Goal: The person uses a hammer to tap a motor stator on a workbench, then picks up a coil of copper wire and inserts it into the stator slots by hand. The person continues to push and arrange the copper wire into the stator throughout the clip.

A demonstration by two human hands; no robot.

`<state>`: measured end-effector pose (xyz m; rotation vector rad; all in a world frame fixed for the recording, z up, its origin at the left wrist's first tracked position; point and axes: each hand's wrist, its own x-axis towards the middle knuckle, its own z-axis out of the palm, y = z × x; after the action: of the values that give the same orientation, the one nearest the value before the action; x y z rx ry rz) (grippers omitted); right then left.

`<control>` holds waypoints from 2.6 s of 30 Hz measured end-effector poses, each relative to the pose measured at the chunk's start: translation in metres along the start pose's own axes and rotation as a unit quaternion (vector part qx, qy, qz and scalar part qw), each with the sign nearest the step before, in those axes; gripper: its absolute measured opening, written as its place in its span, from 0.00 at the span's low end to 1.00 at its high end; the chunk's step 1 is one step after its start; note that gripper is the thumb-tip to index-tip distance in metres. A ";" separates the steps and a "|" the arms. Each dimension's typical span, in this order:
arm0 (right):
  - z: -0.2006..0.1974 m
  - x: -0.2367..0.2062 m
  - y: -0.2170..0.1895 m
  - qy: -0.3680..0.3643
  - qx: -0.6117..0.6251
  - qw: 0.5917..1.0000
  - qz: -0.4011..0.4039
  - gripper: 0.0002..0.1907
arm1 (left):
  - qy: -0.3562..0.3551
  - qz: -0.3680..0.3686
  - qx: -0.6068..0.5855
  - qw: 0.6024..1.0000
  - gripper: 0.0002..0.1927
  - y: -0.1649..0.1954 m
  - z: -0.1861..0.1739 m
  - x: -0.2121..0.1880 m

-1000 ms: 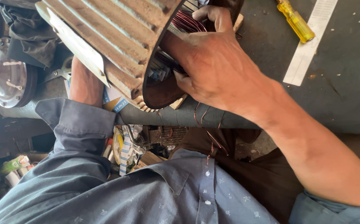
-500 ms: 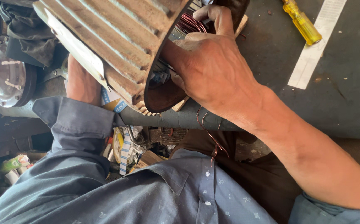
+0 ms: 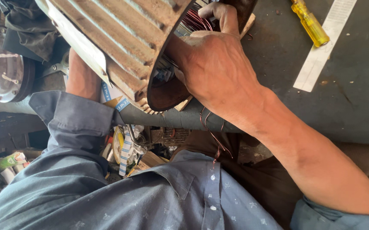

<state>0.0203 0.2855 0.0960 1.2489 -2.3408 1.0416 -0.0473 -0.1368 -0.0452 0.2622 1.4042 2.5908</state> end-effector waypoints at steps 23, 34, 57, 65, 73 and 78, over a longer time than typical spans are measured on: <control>0.003 0.002 -0.002 -0.009 -0.015 1.000 0.023 0.25 | -0.008 -0.002 -0.007 1.000 0.17 -0.007 0.010 -0.005; 0.004 0.005 -0.002 0.008 -0.049 0.999 -0.001 0.16 | -0.010 -0.004 -0.012 1.000 0.17 -0.006 0.005 -0.007; -0.008 -0.006 -0.006 -0.012 -0.002 1.000 -0.009 0.26 | -0.039 -0.014 -0.010 0.999 0.17 -0.006 0.013 0.009; -0.012 -0.026 -0.014 0.021 0.022 0.999 0.032 0.35 | -0.054 -0.028 -0.011 0.998 0.17 -0.005 0.018 0.010; -0.007 -0.018 -0.017 0.031 0.029 0.996 0.076 0.35 | -0.069 -0.035 -0.010 0.997 0.17 -0.001 0.021 0.003; -0.011 -0.012 -0.021 0.004 0.016 0.995 0.094 0.24 | -0.087 -0.038 -0.013 0.995 0.17 0.000 0.022 0.000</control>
<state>0.0432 0.2929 0.1062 1.0484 -2.4831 1.1447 -0.0419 -0.1194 -0.0336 0.4119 1.2949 2.4559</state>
